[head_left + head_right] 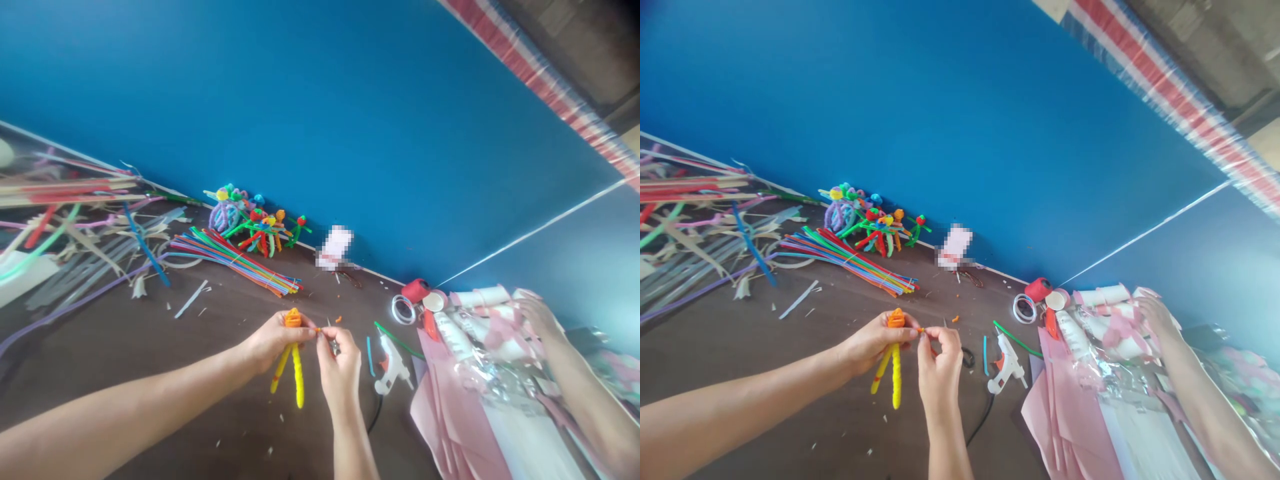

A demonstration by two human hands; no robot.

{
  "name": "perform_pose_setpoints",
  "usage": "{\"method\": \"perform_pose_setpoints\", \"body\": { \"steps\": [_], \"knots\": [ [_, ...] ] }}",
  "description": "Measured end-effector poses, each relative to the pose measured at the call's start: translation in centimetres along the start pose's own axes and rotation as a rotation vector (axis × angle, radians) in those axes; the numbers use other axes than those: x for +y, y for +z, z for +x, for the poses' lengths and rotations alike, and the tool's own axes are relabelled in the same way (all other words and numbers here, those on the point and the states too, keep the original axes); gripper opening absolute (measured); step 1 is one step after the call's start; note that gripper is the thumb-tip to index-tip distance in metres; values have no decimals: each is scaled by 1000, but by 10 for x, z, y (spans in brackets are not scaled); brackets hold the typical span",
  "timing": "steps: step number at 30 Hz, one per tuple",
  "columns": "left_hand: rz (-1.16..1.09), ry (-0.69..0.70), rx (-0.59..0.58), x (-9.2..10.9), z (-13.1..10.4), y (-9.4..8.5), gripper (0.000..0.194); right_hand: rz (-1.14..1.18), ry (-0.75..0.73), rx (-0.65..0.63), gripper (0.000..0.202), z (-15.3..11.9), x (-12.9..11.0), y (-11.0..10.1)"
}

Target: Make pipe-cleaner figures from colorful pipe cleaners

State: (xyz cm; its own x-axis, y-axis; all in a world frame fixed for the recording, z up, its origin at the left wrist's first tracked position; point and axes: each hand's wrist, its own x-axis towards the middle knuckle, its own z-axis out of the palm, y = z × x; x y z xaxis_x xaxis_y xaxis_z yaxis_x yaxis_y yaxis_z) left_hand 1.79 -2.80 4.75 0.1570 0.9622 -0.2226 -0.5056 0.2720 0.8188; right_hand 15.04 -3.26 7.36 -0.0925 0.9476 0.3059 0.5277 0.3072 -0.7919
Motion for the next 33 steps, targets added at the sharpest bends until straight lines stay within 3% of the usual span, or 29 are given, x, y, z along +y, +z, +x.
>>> {"method": "perform_pose_setpoints", "body": {
  "steps": [4,10,16,28,33],
  "knots": [
    [18,43,-10,-1,-2,-1,15,15,31,-27,11,-2,-3,-2],
    [-223,-9,-119,-2,-7,0,30,5,48,47,14,-2,4,0],
    [-257,-112,-23,-8,-5,1,21,8,10,50,13,-5,3,3],
    [111,113,102,1,-6,8,20,-46,-1,-68,19,-11,2,-1],
    [184,154,151,4,-6,9,15,-257,-162,-37,16,-13,0,-3]
  ]
}}
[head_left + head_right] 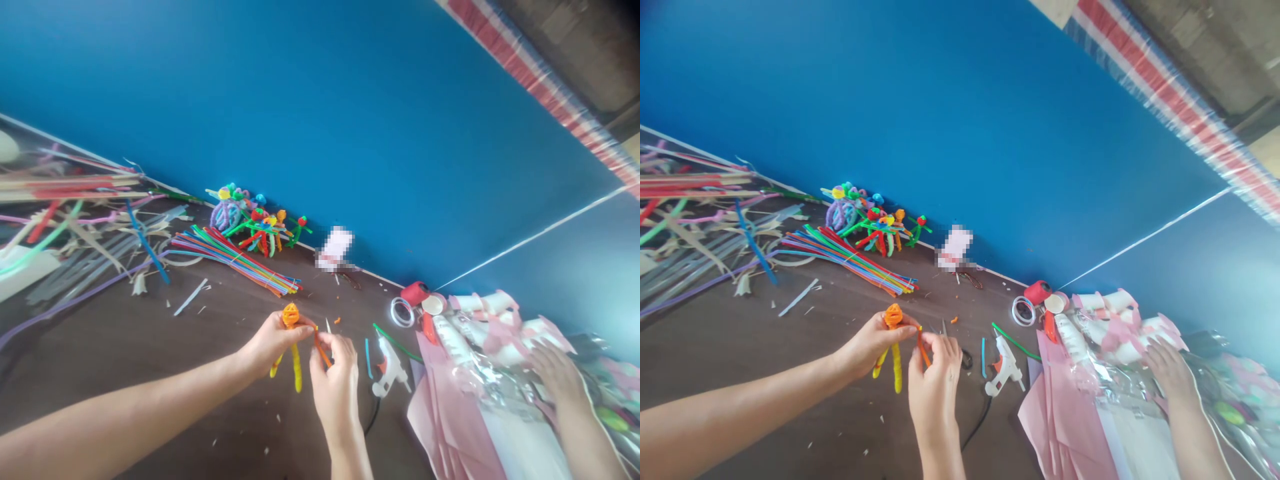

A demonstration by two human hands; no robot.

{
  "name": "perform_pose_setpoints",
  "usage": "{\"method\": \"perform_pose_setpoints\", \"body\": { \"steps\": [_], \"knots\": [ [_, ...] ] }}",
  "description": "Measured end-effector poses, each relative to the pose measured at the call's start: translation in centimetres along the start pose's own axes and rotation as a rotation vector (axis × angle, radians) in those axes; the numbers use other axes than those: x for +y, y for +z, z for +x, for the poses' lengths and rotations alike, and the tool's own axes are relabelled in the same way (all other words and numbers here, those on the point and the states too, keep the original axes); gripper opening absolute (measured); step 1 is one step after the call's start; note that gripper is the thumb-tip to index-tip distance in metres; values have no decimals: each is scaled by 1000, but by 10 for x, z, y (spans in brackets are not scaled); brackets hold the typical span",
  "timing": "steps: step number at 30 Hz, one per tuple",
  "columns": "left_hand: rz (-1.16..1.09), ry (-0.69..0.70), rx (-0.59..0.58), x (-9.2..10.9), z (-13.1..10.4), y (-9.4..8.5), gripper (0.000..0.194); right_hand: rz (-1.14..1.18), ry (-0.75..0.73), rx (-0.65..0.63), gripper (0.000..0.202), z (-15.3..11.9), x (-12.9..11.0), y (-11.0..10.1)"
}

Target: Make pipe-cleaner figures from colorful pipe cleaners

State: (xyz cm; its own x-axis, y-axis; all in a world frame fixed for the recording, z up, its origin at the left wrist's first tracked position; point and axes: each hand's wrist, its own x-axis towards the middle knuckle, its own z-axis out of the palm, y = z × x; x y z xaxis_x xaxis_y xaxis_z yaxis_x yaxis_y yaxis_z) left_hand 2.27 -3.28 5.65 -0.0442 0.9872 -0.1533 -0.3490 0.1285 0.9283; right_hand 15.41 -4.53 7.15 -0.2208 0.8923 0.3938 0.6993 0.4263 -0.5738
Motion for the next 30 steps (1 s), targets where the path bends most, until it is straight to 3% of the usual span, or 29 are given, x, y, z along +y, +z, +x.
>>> {"method": "perform_pose_setpoints", "body": {
  "steps": [6,14,21,26,30],
  "knots": [
    [59,44,27,3,1,0,12,-168,-168,20,10,5,-10,-10],
    [186,110,-126,8,2,-8,10,-44,-140,-70,11,16,-17,-25],
    [141,102,-299,13,-3,-10,12,312,99,-182,12,28,-10,-27],
    [-9,36,-279,8,-5,-12,17,552,314,-188,19,29,-5,-15],
    [-106,-34,-206,-2,-3,-12,19,600,341,-121,20,29,-3,-7]
  ]
}}
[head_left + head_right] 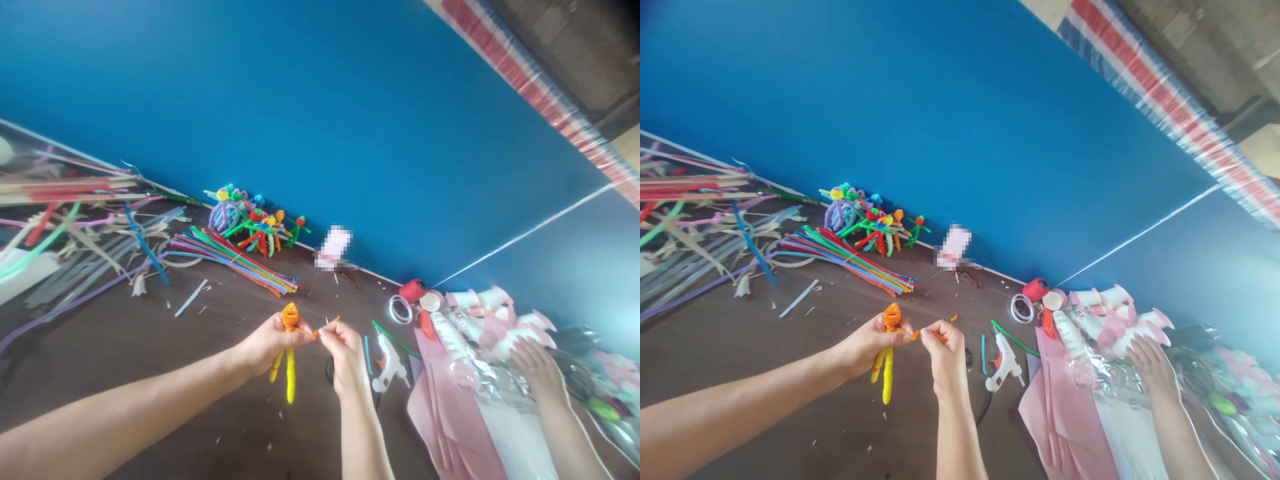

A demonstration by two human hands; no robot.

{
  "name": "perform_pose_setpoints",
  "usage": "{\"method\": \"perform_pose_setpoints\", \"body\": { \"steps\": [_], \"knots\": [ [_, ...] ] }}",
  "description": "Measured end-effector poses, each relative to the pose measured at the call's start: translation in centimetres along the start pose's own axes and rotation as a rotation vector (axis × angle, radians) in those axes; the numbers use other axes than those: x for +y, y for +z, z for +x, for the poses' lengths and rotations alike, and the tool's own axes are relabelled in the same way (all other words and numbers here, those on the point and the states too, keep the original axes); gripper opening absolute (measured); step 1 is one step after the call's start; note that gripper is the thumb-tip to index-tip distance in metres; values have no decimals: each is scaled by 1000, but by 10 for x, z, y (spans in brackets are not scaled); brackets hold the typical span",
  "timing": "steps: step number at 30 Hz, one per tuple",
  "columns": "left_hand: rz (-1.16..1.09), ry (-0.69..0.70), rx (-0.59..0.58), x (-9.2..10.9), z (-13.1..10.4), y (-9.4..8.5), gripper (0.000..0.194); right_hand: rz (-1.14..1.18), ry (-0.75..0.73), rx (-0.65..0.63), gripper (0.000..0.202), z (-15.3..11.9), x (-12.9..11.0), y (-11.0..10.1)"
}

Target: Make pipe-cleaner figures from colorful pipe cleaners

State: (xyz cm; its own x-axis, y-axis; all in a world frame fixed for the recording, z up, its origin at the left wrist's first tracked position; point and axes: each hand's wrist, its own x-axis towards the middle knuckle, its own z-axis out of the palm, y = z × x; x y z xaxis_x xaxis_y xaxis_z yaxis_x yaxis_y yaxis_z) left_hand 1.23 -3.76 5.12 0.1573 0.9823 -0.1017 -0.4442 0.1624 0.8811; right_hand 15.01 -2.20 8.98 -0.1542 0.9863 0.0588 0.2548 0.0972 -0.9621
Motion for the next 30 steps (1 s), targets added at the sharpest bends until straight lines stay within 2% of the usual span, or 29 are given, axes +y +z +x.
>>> {"method": "perform_pose_setpoints", "body": {
  "steps": [8,16,26,28,30],
  "knots": [
    [37,-20,53,-1,0,2,17,-12,41,6,19,0,2,-2],
    [-10,-92,25,-2,1,2,19,-75,-42,36,14,0,5,-5],
    [114,-58,53,-9,5,-1,18,-154,-41,2,17,1,8,-4],
    [120,-54,60,-10,5,-2,16,-216,-87,16,14,1,10,-7],
    [114,-52,64,-11,5,-3,15,-308,-204,98,18,-1,12,-8]
  ]
}}
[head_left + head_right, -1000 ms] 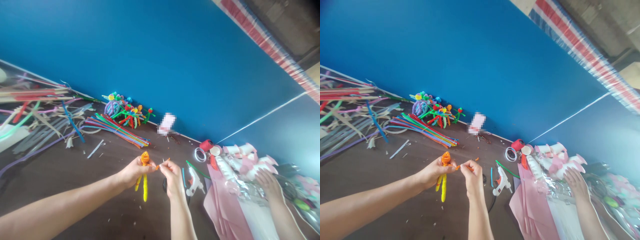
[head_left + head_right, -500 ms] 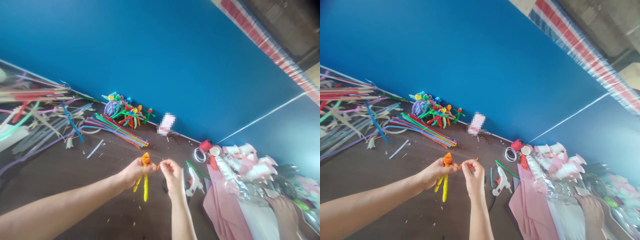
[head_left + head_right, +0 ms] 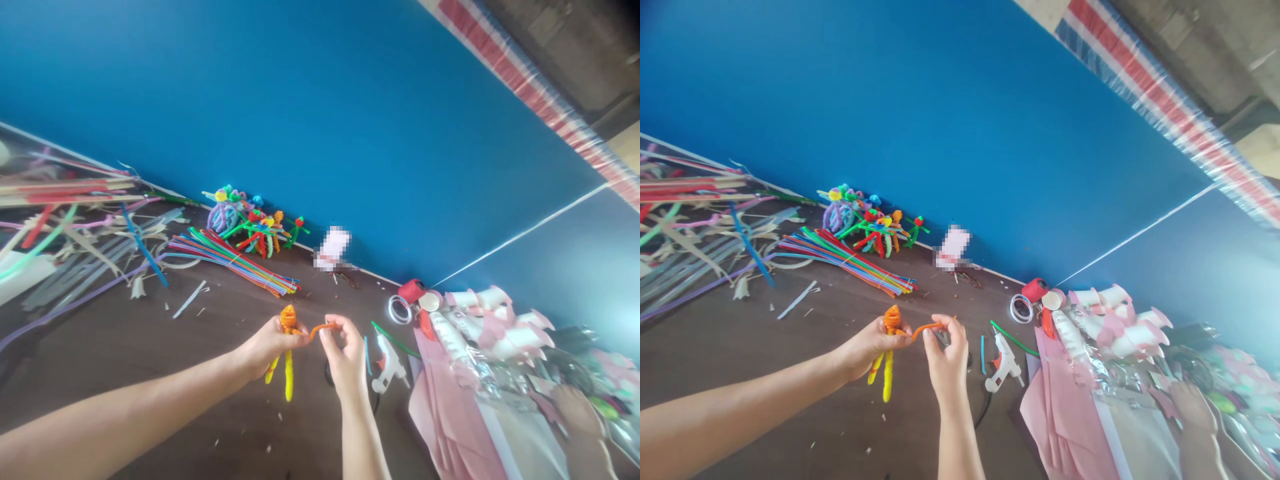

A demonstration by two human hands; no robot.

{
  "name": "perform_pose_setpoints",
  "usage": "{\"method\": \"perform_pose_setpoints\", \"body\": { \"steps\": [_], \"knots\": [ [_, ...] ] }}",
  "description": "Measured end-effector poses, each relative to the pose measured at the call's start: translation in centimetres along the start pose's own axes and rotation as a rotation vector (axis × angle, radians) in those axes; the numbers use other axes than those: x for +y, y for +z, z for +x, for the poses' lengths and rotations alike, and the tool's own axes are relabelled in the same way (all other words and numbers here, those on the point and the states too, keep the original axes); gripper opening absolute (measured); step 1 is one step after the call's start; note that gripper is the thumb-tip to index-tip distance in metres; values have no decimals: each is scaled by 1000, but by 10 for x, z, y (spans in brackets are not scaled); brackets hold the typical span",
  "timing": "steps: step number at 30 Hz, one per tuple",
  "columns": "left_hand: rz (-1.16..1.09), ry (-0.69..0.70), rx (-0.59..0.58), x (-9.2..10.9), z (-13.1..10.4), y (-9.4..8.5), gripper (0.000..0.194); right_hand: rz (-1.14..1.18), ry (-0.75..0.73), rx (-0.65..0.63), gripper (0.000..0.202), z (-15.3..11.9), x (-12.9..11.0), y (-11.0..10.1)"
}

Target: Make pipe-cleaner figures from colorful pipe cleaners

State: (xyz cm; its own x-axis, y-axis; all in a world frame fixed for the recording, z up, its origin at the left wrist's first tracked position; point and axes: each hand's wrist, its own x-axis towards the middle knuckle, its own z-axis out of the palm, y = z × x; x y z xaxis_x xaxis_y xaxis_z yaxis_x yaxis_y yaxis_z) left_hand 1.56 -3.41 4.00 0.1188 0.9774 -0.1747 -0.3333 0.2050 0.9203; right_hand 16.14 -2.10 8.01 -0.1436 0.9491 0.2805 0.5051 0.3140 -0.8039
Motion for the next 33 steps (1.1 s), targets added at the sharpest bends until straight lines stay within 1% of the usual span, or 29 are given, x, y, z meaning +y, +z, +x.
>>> {"method": "perform_pose_setpoints", "body": {
  "steps": [2,4,7,9,11,13,15,17,20,24,26,28,31,33],
  "knots": [
    [6,-1,13,1,0,0,15,-92,-139,112,26,-4,0,0],
    [19,-7,32,2,0,0,17,-150,-241,182,29,-9,-2,2],
    [31,-5,61,3,-1,0,16,-195,-283,221,27,-16,1,3],
    [40,4,98,2,-1,-1,14,-215,-242,230,19,-19,12,0],
    [52,2,139,1,-1,-5,12,-255,-135,199,11,-23,29,-8],
    [58,-11,171,-1,1,-10,12,-362,-21,73,10,-27,48,-17],
    [66,-23,190,-4,4,-15,11,-520,27,15,9,-31,65,-25],
    [74,-29,200,-7,8,-17,10,-637,67,-37,9,-35,74,-28],
    [63,-30,198,-11,14,-17,11,-744,104,-100,12,-38,77,-26],
    [41,-39,149,-15,20,-12,13,-842,114,-66,25,-37,75,-23],
    [33,-50,112,-16,22,-11,14,-848,151,-92,28,-35,76,-24],
    [19,-64,100,-17,24,-12,15,-835,220,-150,28,-33,77,-26],
    [-33,-81,111,-20,28,-16,15,-824,321,-220,22,-30,78,-28],
    [-74,-87,119,-21,30,-19,15,-826,347,-242,18,-28,78,-30]
  ]
}}
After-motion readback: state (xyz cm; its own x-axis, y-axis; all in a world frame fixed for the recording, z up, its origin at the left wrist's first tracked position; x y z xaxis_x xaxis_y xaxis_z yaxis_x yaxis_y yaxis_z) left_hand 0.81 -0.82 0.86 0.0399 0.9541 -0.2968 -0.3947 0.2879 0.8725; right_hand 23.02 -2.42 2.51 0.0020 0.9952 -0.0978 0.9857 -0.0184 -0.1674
